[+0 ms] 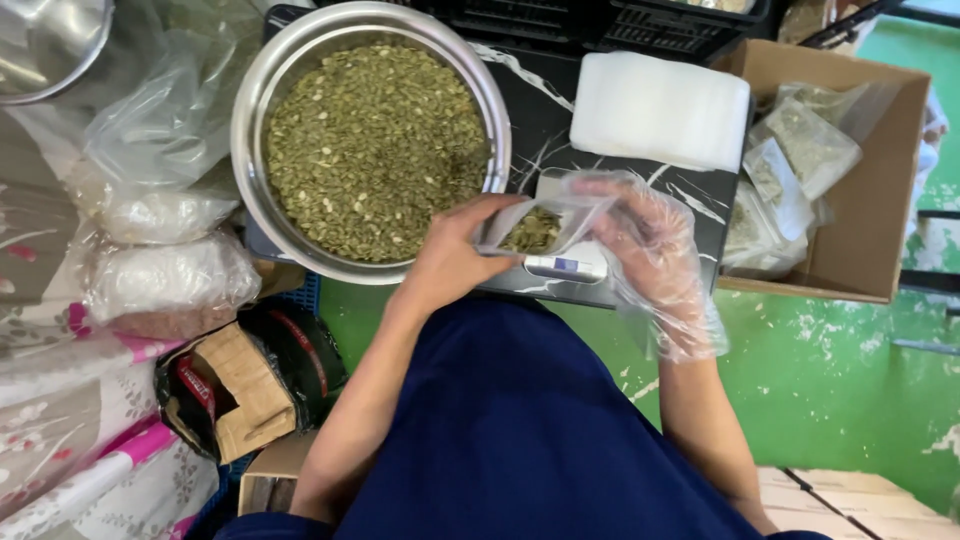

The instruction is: The person scoops green seeds from a large metal bowl into small plastic bags using a spoon, then places each bag on a digital scale to measure the weight. The person repeats this process multiple times, adjusting the contents as needed.

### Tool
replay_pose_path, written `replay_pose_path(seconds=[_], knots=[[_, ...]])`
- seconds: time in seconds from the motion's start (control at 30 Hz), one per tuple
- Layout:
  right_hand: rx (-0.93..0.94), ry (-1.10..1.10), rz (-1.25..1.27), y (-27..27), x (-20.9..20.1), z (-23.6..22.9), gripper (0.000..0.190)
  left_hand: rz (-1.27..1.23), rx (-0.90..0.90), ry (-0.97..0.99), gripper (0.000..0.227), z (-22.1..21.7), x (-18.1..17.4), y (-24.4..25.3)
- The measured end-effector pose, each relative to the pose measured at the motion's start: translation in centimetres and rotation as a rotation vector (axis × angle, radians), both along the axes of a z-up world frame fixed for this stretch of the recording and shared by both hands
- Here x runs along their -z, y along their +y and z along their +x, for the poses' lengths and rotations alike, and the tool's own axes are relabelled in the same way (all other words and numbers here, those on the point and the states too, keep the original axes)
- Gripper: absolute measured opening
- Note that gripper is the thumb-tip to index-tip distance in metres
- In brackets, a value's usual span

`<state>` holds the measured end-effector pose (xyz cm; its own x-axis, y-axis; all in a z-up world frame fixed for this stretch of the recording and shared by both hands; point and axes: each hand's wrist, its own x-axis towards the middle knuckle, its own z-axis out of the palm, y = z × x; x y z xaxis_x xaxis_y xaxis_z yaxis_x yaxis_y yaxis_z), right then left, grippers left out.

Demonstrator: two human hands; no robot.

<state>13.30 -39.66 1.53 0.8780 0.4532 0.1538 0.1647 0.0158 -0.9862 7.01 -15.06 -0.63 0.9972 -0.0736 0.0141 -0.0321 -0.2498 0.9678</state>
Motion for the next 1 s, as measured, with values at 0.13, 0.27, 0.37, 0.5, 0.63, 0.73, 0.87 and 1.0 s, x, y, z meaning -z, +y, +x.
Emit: replay_pose_path(seconds=[0.13, 0.27, 0.37, 0.5, 0.63, 0.73, 0.87, 1.0], knots=[[0.133, 0.011, -0.197, -1.8, -0.4, -1.4, 0.031, -0.070, 0.144, 0.106, 0.064, 2.6, 3.9, -4.0], [0.344, 0.016, -0.307, -5.7, 4.5, -0.8, 0.015, -0.096, 0.208, 0.068, 0.065, 4.5, 10.0, -7.4], [0.374, 0.004, -0.305, -6.2, 5.0, -1.0, 0.012, -0.105, 0.217, 0.089, 0.069, 5.1, 13.1, -9.0], [0.358, 0.031, -0.301, -7.4, 5.1, -1.2, 0.019, -0.061, 0.211, 0.093, 0.080, 4.8, 12.1, -8.4], [0.329, 0.007, -0.263, -9.8, 4.1, -1.7, 0.029, -0.026, 0.167, 0.161, 0.093, 3.1, 7.8, -5.9], [0.368, 0.044, -0.189, -11.1, 4.3, -1.9, 0.030, -0.040, 0.109, 0.209, 0.090, 2.1, 5.1, -4.5], [0.409, 0.056, -0.157, -12.2, 5.0, -2.2, 0.032, -0.001, 0.043, 0.184, 0.083, 1.1, 3.7, -3.4], [0.404, 0.069, -0.155, -12.1, 4.4, -2.5, 0.031, 0.020, 0.005, 0.161, 0.075, 0.8, 3.2, -3.4]])
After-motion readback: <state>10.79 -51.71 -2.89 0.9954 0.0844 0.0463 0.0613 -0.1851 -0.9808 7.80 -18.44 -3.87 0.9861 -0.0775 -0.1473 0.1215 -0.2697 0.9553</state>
